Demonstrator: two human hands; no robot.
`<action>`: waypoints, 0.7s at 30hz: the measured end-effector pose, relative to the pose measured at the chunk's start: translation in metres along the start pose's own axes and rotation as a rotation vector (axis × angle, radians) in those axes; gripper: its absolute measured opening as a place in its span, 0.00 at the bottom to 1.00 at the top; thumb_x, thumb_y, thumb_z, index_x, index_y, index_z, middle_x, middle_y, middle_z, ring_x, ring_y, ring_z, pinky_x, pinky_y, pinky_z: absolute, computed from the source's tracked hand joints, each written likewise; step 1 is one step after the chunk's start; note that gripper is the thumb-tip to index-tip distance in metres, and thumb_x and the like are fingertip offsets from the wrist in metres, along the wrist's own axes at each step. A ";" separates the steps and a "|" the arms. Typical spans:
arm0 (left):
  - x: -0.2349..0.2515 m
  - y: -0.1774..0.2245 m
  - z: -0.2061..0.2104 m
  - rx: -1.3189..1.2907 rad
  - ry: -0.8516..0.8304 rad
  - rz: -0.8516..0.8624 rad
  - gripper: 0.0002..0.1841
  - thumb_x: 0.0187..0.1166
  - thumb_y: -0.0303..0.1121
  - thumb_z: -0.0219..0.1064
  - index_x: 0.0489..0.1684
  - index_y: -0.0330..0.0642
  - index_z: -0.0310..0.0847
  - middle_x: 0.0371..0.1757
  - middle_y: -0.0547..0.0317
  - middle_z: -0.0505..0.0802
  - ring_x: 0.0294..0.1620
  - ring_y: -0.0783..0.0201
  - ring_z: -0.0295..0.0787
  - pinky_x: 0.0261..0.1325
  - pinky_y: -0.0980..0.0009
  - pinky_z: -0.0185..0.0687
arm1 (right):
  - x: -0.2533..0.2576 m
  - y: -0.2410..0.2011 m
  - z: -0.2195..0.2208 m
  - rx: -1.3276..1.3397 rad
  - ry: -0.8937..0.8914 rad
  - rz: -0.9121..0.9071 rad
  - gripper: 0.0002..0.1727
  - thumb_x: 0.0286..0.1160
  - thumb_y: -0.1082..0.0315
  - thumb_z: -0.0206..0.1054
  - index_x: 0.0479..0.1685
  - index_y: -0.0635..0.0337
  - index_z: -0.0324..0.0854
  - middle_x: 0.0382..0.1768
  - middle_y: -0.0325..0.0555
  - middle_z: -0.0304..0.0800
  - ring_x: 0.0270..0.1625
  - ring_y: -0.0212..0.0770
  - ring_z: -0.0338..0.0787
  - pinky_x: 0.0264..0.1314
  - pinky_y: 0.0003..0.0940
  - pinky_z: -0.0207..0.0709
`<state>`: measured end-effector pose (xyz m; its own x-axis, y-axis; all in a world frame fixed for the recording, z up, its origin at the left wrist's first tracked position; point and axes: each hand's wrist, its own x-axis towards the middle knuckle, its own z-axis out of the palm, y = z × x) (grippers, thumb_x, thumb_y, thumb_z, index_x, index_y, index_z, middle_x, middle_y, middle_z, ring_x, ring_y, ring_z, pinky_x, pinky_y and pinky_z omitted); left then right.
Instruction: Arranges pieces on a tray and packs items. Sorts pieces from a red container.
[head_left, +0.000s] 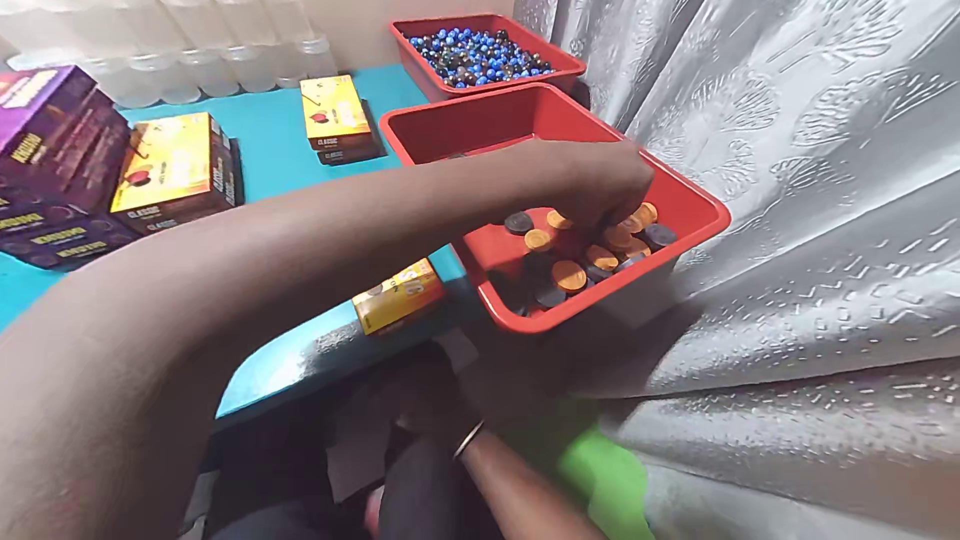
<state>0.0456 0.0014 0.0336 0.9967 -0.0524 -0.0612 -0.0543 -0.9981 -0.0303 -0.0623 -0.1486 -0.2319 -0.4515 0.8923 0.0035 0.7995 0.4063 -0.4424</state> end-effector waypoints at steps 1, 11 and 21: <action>0.003 0.001 0.000 0.001 -0.006 0.001 0.04 0.68 0.23 0.75 0.36 0.40 0.92 0.36 0.55 0.92 0.42 0.56 0.88 0.48 0.55 0.79 | -0.001 0.000 0.001 0.001 0.028 0.008 0.20 0.79 0.51 0.68 0.62 0.52 0.90 0.54 0.50 0.95 0.59 0.53 0.93 0.60 0.58 0.85; 0.007 0.004 0.004 -0.039 -0.017 -0.058 0.08 0.71 0.22 0.73 0.45 0.38 0.89 0.40 0.51 0.91 0.46 0.52 0.88 0.49 0.52 0.82 | -0.003 -0.002 -0.007 0.138 0.013 0.003 0.20 0.81 0.55 0.66 0.64 0.57 0.90 0.57 0.53 0.95 0.64 0.53 0.91 0.67 0.55 0.83; -0.021 -0.015 0.003 -0.173 0.160 0.048 0.10 0.68 0.25 0.75 0.46 0.38 0.91 0.40 0.53 0.94 0.44 0.57 0.90 0.49 0.55 0.82 | 0.003 -0.006 -0.011 0.143 -0.114 0.028 0.25 0.87 0.54 0.60 0.76 0.56 0.82 0.65 0.56 0.91 0.70 0.56 0.88 0.72 0.60 0.78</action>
<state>0.0251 0.0175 0.0322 0.9907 -0.0912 0.1007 -0.1050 -0.9844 0.1415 -0.0645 -0.1460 -0.2198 -0.4782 0.8714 -0.1092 0.7519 0.3420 -0.5636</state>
